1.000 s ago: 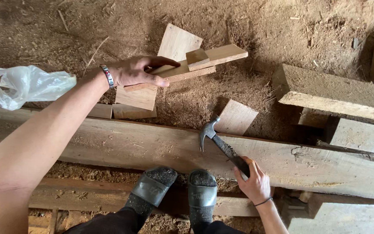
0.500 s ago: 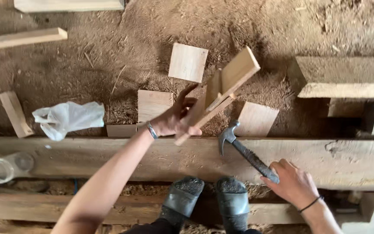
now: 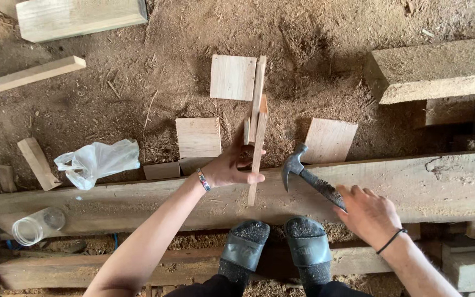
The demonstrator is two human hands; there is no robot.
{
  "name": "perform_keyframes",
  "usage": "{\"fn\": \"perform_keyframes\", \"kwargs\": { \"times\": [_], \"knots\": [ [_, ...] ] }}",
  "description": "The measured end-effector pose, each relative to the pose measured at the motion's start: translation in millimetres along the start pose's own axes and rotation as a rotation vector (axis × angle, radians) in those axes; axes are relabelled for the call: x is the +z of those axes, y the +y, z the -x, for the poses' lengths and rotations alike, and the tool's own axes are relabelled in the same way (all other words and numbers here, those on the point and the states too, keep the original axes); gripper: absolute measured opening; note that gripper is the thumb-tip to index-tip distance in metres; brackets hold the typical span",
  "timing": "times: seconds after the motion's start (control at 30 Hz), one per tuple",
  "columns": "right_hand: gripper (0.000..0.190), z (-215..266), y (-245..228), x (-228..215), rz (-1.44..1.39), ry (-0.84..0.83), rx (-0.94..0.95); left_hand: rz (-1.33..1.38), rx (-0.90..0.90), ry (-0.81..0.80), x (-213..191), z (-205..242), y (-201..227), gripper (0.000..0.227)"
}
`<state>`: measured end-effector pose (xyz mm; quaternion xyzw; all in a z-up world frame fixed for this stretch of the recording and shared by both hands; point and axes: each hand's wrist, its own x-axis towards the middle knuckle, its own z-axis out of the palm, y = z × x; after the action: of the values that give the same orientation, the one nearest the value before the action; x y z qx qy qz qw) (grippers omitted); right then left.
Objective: The person assembles small wooden components by hand, aligning pieces and using a hammer to drive small nails into the joints.
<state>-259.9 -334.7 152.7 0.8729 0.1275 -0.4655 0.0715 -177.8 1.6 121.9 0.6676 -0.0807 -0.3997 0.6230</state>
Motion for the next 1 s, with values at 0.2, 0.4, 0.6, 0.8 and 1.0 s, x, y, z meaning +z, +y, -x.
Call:
{"fn": "perform_keyframes", "kwargs": {
  "times": [0.2, 0.4, 0.6, 0.8, 1.0],
  "knots": [
    [0.021, -17, -45, 22, 0.079, 0.123, -0.591, 0.117, 0.086, -0.114, 4, -3, -24, 0.134],
    [0.04, -32, -147, 82, -0.181, 0.409, -0.959, 0.613, -0.006, -0.116, -7, 15, -63, 0.116],
    [0.033, -41, -146, 74, -0.172, -0.006, -0.88, 0.5, -0.058, 0.219, -32, 27, -87, 0.088],
    [0.035, -44, -143, 76, -0.216, 0.414, -0.992, 0.352, -0.052, 0.352, -30, 23, -76, 0.078],
    [0.017, -51, -122, 62, -0.461, -0.146, -0.688, 0.165, 0.013, 0.433, -13, 23, -58, 0.092]
  ]
}}
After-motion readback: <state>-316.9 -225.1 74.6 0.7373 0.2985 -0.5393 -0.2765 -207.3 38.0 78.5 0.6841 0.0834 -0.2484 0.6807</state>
